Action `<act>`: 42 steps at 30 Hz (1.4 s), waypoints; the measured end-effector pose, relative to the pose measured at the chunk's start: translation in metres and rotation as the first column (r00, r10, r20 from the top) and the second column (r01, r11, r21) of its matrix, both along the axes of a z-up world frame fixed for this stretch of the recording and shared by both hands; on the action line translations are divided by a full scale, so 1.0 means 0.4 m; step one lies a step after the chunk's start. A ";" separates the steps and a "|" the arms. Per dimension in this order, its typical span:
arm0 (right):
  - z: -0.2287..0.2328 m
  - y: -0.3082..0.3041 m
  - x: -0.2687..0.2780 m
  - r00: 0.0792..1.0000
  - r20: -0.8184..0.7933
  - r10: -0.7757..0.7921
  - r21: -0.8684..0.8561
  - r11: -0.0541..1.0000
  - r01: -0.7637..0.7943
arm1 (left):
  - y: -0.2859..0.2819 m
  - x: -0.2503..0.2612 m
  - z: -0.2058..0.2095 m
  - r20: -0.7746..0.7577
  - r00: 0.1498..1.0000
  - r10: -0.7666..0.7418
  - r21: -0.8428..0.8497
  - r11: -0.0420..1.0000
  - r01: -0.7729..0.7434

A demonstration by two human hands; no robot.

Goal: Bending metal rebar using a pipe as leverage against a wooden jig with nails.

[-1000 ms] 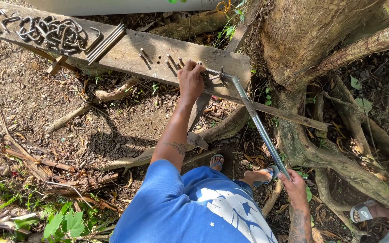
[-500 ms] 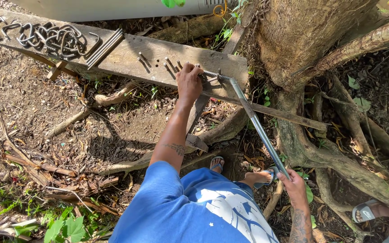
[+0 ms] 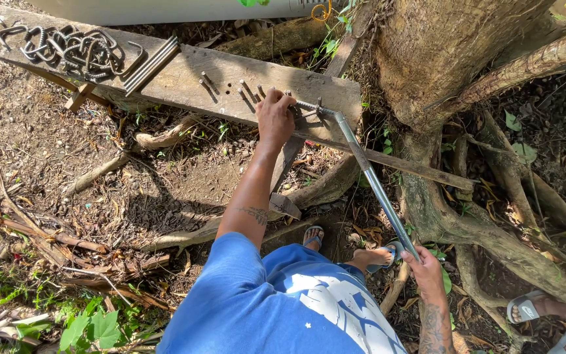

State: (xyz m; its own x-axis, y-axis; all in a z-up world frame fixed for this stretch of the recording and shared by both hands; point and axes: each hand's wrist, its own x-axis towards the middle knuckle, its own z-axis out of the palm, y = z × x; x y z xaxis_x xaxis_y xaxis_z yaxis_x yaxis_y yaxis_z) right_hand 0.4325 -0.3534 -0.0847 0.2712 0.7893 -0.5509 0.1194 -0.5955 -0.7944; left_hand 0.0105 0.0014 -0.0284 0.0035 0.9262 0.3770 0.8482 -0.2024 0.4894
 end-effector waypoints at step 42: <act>0.010 0.009 0.002 0.999 0.036 0.008 0.007 1.000 -0.009 | 0.012 0.005 -0.045 -0.016 1.000 0.026 0.081 0.996 -0.025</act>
